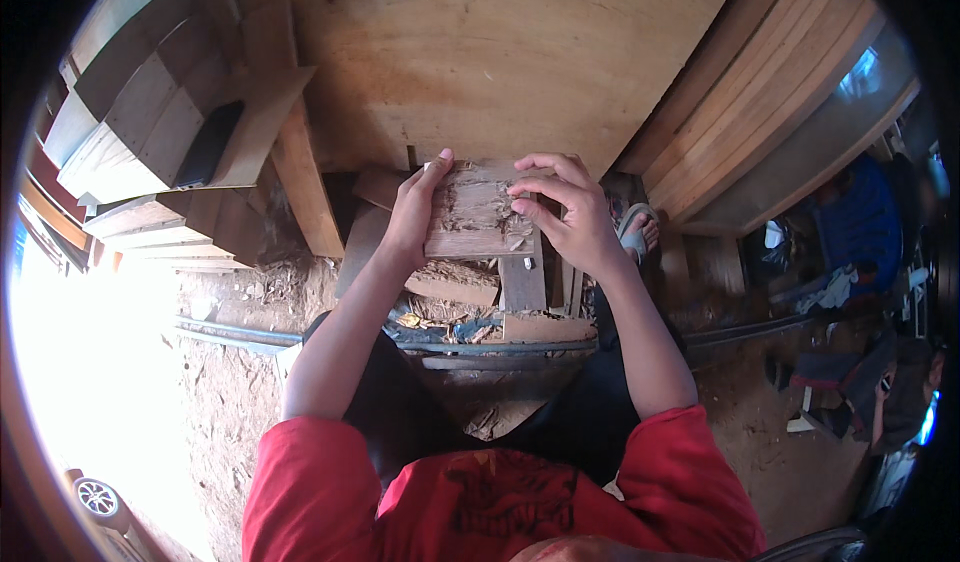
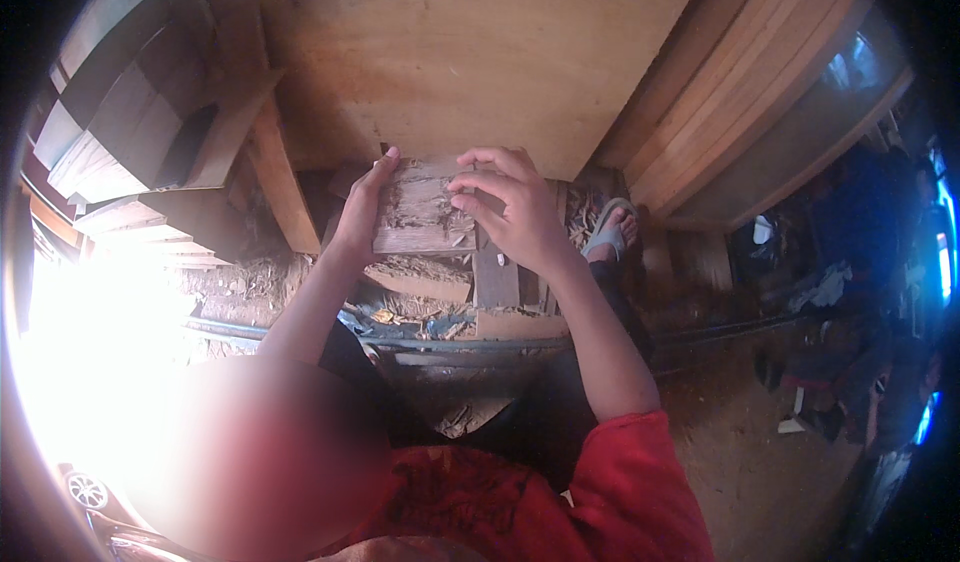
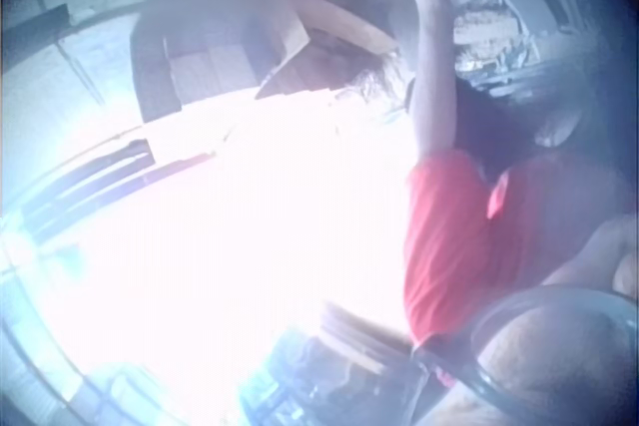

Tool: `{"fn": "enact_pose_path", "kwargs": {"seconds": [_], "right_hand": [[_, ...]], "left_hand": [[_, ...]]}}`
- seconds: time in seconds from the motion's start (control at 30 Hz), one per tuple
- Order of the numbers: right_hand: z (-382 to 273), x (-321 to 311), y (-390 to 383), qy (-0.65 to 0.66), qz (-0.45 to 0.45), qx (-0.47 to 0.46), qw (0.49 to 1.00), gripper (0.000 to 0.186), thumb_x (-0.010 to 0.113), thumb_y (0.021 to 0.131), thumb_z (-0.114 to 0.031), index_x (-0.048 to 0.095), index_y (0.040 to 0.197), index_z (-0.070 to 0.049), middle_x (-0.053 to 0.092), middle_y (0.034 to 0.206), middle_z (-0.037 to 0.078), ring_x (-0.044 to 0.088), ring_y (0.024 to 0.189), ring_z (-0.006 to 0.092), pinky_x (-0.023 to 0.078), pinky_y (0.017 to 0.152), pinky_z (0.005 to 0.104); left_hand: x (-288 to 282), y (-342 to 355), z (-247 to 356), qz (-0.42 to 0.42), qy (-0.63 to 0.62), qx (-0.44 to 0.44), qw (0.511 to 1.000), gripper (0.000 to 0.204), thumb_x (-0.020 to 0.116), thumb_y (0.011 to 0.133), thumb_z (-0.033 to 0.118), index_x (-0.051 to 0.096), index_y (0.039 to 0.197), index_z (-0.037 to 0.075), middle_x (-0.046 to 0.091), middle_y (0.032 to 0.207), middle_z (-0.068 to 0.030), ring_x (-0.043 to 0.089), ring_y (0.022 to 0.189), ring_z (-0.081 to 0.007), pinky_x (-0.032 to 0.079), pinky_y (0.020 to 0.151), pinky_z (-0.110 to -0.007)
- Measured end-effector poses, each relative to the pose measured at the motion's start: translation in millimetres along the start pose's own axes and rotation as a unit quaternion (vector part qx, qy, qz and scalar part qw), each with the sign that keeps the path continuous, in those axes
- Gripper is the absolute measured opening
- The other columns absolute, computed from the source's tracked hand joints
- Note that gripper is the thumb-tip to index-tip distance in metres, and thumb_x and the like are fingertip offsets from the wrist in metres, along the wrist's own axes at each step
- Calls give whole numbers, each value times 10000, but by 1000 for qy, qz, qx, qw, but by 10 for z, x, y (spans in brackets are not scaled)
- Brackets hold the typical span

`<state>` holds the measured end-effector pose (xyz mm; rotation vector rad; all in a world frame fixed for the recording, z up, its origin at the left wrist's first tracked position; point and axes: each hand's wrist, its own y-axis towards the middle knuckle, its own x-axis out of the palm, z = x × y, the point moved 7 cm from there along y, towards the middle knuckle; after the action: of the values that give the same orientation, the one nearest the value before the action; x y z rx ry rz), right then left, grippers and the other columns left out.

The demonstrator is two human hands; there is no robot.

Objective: The person carves a small wooden block using a chisel and hammer, repeatedly striking the chisel to remove wood chips. The person adjusts the block and continues carving while seated in a workshop.

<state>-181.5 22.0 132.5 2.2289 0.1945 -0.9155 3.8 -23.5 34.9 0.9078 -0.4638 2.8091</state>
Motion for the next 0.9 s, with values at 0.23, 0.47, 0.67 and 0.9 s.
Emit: {"fn": "enact_pose_path", "kwargs": {"seconds": [0.23, 0.47, 0.67, 0.9], "right_hand": [[70, 44, -41, 10, -9, 12, 1000, 129, 793, 912, -134, 754, 1008, -58, 691, 1210, 56, 625, 1184, 263, 498, 1016, 399], [106, 81, -47, 16, 9, 32, 999, 169, 784, 938, -173, 711, 954, -21, 690, 1076, 91, 642, 1058, 281, 508, 953, 398], [14, 110, -44, -112, 44, 24, 992, 334, 745, 974, -252, 599, 803, -5, 584, 775, 137, 612, 745, 343, 469, 677, 464], [146, 302, -110, -135, 9, 83, 987, 305, 684, 992, -235, 625, 802, -4, 642, 771, 179, 656, 719, 399, 495, 669, 494]], "left_hand": [[-45, 23, -34, 1, 25, -23, 999, 502, 680, 1031, 449, 634, 1258, 3, 702, 1127, -107, 718, 991, -180, 598, 886, -350], [-88, 72, -11, 26, 80, 2, 996, 522, 697, 1016, 457, 648, 1248, -8, 701, 1118, -103, 703, 1001, -167, 577, 895, -332], [-203, 100, 89, 101, 219, 90, 966, 650, 737, 957, 515, 690, 1240, -68, 738, 1161, -163, 699, 1064, -219, 535, 952, -353], [-95, -37, 262, 145, 417, 201, 874, 678, 771, 888, 585, 717, 1169, -29, 761, 907, -230, 764, 918, -326, 566, 883, -415]]}}
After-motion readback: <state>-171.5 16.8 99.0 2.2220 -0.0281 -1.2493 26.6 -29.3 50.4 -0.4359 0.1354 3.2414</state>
